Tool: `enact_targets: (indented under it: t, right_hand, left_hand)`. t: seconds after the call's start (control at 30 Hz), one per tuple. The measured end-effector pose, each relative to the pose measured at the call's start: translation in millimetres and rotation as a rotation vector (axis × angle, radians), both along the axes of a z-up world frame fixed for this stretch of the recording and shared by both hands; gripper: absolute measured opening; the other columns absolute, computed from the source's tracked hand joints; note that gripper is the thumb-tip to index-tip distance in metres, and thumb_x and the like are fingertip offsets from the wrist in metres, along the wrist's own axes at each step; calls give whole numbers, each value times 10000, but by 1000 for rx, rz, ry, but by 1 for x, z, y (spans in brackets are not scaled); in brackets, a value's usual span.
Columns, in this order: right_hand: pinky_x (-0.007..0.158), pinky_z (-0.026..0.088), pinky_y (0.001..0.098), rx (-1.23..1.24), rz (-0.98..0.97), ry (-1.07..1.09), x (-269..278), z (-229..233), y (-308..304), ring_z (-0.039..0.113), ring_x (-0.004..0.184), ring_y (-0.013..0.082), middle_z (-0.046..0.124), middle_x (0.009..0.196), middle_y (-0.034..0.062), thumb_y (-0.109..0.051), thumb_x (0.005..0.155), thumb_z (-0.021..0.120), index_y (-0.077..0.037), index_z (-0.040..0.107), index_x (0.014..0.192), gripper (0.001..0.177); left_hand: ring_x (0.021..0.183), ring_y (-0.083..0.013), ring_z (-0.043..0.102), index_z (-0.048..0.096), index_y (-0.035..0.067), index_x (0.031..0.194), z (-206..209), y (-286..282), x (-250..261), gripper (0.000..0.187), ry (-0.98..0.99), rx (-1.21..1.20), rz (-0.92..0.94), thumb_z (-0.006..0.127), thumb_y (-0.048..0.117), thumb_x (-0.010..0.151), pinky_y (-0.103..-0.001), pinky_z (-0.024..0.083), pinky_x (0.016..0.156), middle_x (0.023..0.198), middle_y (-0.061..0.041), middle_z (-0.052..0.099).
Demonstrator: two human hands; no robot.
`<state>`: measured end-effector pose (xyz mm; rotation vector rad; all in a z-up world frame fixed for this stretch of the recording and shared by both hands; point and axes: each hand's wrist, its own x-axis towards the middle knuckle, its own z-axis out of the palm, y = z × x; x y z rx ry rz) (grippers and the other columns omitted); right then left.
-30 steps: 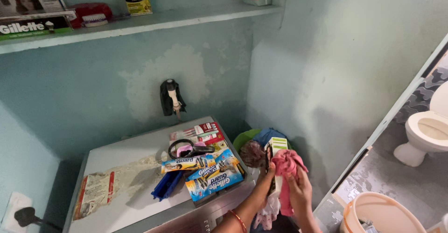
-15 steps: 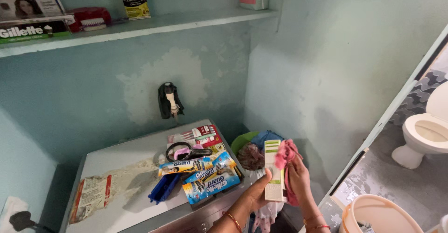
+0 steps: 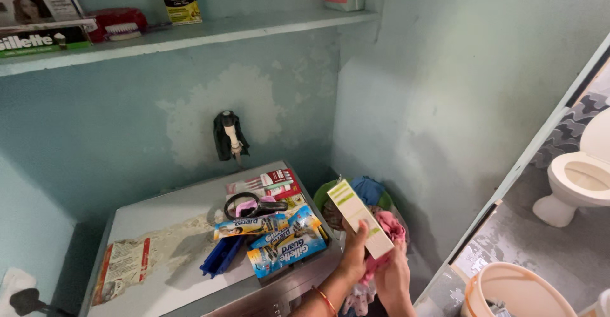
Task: The person wipes several small product boxes with a pink cloth and places them on a shelf. The person also wipes a blue plastic container and places it on the shelf. The person wipes a small white box and places it on the shelf.
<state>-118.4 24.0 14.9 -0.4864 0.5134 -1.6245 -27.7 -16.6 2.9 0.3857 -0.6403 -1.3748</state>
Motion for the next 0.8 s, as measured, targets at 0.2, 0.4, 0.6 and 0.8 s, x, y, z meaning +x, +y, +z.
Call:
enact_targets:
  t: [0.2, 0.4, 0.6, 0.8]
  right_hand:
    - [973, 505, 392, 57, 211, -73, -5, 35, 21, 622, 1197, 229, 624, 1379, 72, -349, 1043, 423, -91, 524, 1425, 472]
    - [864, 576, 449, -147, 154, 533, -45, -9, -6, 701, 1005, 332, 705, 1248, 223, -67, 979, 574, 58, 569, 1430, 468]
    - [1015, 461, 276, -164, 22, 567, -53, 26, -18, 593, 1198, 126, 622, 1355, 53, -118, 998, 531, -66, 472, 1502, 510]
    - [943, 479, 318, -242, -32, 561, -49, 61, -30, 580, 1108, 159, 617, 1232, 75, -130, 1042, 562, -24, 500, 1464, 439]
  left_hand:
    - [1174, -175, 550, 168, 185, 1515, 12, 0, 6, 883, -254, -326, 163, 791, 365, 915, -351, 513, 1000, 1284, -66, 520]
    - [1053, -188, 644, 260, 185, 1524, 30, 9, 41, 875, -184, -131, -5, 810, 287, 851, -383, 568, 921, 1186, -67, 624]
    - [1126, -259, 706, 575, 2, 1398, 18, 34, 42, 619, 45, 60, -462, 739, 353, 915, -411, 565, 1010, 1261, -137, 703]
    - [1140, -244, 706, 638, 32, 1350, 9, 36, 26, 545, 135, 214, -604, 688, 384, 937, -374, 543, 1026, 1272, -110, 725]
